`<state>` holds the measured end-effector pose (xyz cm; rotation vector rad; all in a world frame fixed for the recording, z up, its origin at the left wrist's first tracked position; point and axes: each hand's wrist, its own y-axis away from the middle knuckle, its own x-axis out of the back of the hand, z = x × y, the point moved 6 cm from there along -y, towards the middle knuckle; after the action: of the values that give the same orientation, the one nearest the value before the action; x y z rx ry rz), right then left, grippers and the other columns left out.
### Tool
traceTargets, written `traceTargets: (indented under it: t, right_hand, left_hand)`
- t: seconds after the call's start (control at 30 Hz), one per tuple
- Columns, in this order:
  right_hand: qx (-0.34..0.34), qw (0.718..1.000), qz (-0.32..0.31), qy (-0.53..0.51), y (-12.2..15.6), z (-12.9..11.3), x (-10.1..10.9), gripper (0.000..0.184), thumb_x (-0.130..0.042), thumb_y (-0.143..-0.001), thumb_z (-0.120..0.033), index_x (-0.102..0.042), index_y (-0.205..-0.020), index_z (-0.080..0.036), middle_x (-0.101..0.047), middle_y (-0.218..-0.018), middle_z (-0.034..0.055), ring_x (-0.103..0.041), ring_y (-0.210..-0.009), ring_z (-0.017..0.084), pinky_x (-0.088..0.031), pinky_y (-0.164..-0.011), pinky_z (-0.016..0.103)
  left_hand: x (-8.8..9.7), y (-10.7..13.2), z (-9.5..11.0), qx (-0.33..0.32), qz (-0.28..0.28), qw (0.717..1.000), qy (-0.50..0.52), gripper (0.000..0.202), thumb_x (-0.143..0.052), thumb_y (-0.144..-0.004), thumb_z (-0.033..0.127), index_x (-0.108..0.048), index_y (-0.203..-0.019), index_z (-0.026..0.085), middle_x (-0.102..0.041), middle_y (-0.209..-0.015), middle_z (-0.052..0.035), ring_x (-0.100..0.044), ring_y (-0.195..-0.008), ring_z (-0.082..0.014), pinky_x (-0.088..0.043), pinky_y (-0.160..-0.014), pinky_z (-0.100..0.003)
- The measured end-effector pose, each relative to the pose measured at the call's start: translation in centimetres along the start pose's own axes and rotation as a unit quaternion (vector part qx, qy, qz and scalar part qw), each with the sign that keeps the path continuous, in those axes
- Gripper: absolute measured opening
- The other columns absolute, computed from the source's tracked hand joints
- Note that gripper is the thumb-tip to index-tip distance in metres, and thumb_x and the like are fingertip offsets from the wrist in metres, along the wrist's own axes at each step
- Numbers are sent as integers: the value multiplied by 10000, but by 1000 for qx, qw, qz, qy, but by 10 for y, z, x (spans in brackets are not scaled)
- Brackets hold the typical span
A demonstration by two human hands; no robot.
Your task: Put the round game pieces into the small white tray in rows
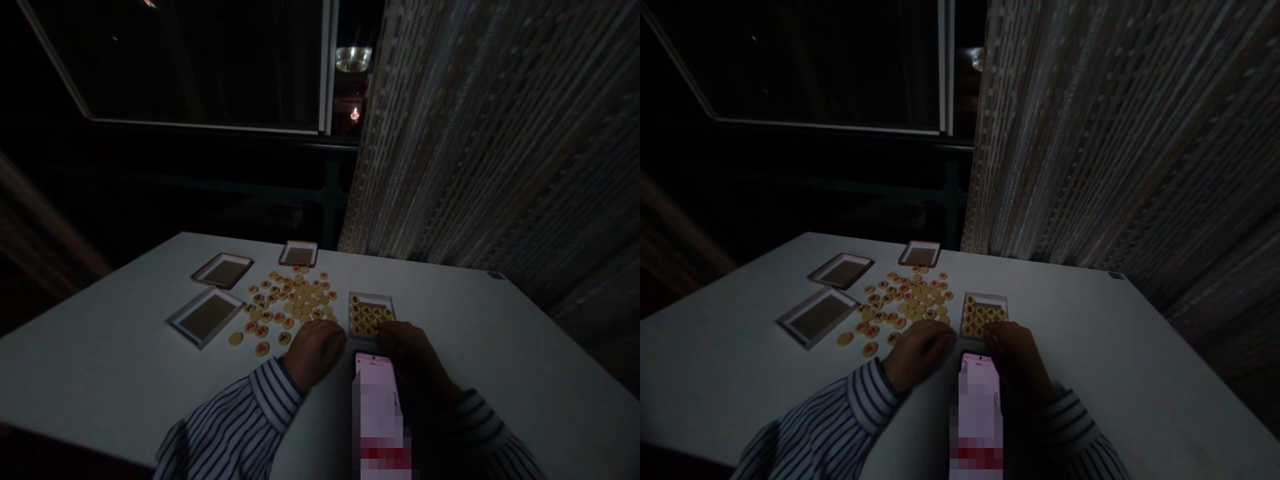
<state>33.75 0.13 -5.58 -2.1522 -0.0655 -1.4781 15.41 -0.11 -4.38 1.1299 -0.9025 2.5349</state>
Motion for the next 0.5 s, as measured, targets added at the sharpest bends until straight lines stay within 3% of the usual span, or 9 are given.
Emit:
traceTargets:
  t: [0.13, 0.27, 0.37, 0.5]
  right_hand:
    - [-1, 1000, -7, 13, -1, -6, 4, 309, -357, -865, -328, -621, -952, -193, -668, -888, 73, -597, -824, 188, -438, -723, 315]
    - [13, 1000, 8, 25, -1, -10, 8, 306, -352, -870, -308, -621, -951, -188, -667, -924, 83, -602, -837, 190, -446, -730, 320]
    - [19, 999, 13, 23, 0, -6, 6, 300, -361, -865, -315, -620, -951, -191, -670, -913, 80, -608, -817, 190, -459, -711, 326]
    - [18, 999, 28, 5, 3, 1, 7, 275, -393, -859, -323, -608, -969, -192, -668, -911, 76, -608, -812, 185, -474, -704, 330]
  left_hand:
    - [8, -3, 2, 9, 3, 1000, 10, 192, -430, -840, 221, -615, -866, 180, -650, -863, -41, -570, -826, -158, -440, -776, -319]
    - [35, -8, -1, 22, 20, 999, 21, 209, -428, -843, 242, -625, -886, 185, -651, -877, -40, -569, -840, -152, -433, -806, -303]
    - [64, -10, -19, 49, 61, 997, 18, 226, -425, -846, 285, -626, -882, 189, -653, -884, -32, -577, -850, -147, -434, -815, -292]
    - [100, -1, -59, 120, 131, 984, 1, 254, -458, -818, 357, -635, -869, 183, -665, -886, -38, -595, -850, -163, -449, -803, -295]
